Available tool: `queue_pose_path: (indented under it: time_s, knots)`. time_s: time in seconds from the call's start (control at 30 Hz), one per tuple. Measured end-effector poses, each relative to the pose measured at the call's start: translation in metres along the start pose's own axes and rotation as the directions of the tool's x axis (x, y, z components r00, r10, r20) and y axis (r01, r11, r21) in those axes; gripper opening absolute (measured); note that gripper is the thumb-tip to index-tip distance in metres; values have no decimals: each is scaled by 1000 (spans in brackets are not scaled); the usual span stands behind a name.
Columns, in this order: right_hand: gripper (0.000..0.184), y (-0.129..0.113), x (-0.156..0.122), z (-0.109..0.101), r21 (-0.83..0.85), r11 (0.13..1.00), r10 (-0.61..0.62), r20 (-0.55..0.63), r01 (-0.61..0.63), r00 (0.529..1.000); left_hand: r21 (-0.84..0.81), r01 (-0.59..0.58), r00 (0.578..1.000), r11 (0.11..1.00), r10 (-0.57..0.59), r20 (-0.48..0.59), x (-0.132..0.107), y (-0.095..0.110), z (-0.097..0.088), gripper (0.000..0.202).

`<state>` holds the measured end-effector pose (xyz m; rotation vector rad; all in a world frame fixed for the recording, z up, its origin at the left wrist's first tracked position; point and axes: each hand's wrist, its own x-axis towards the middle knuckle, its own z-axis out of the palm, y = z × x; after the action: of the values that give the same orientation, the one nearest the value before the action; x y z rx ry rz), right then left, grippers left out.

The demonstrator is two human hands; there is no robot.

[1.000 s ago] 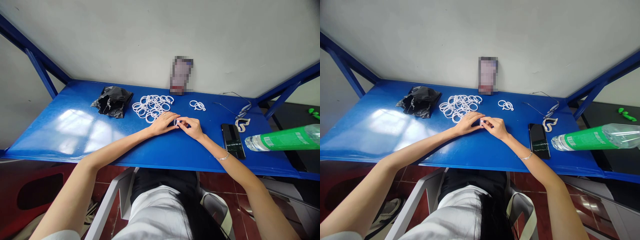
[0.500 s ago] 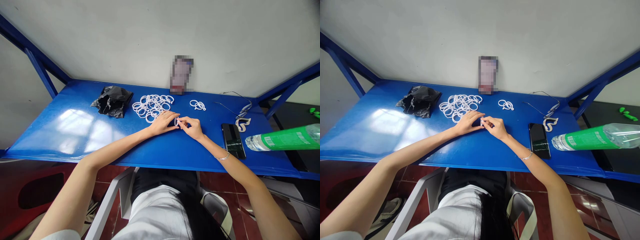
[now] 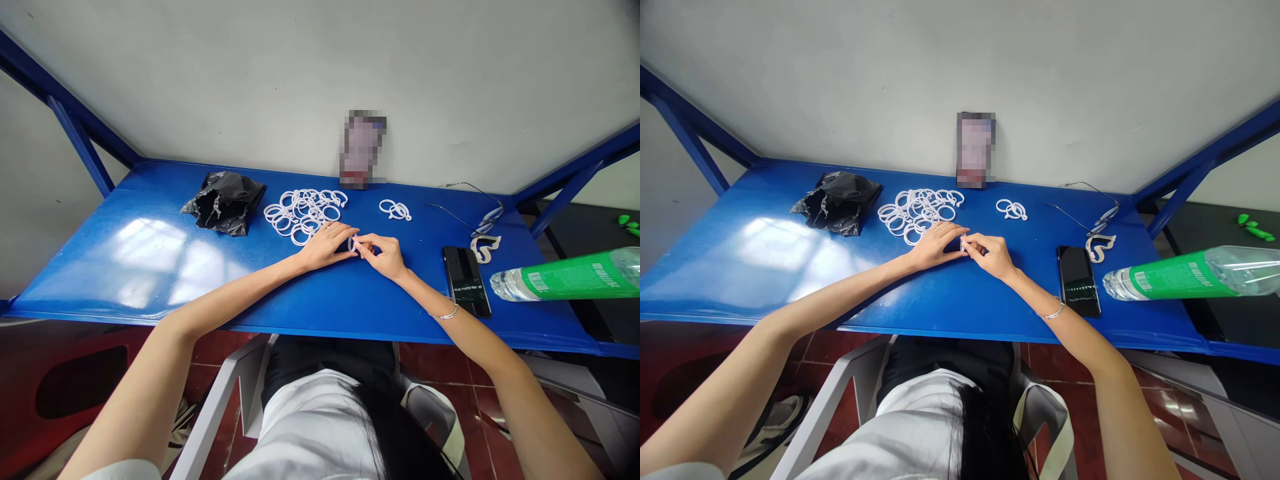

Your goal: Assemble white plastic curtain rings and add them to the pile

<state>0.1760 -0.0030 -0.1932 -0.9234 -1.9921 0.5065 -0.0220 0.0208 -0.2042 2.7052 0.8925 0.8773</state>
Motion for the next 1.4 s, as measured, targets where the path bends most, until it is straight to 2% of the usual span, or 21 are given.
queue_pose_path:
  time_s: [0.57,1.4]
  knots:
    - [18,2,1,0,64,997,30,-14,-29,999,33,20,1000,999,-20,9,1,0,0,52]
    - [22,1,3,-1,58,997,55,-20,-54,998,34,54,998,998,-55,25,1,1,-1,50]
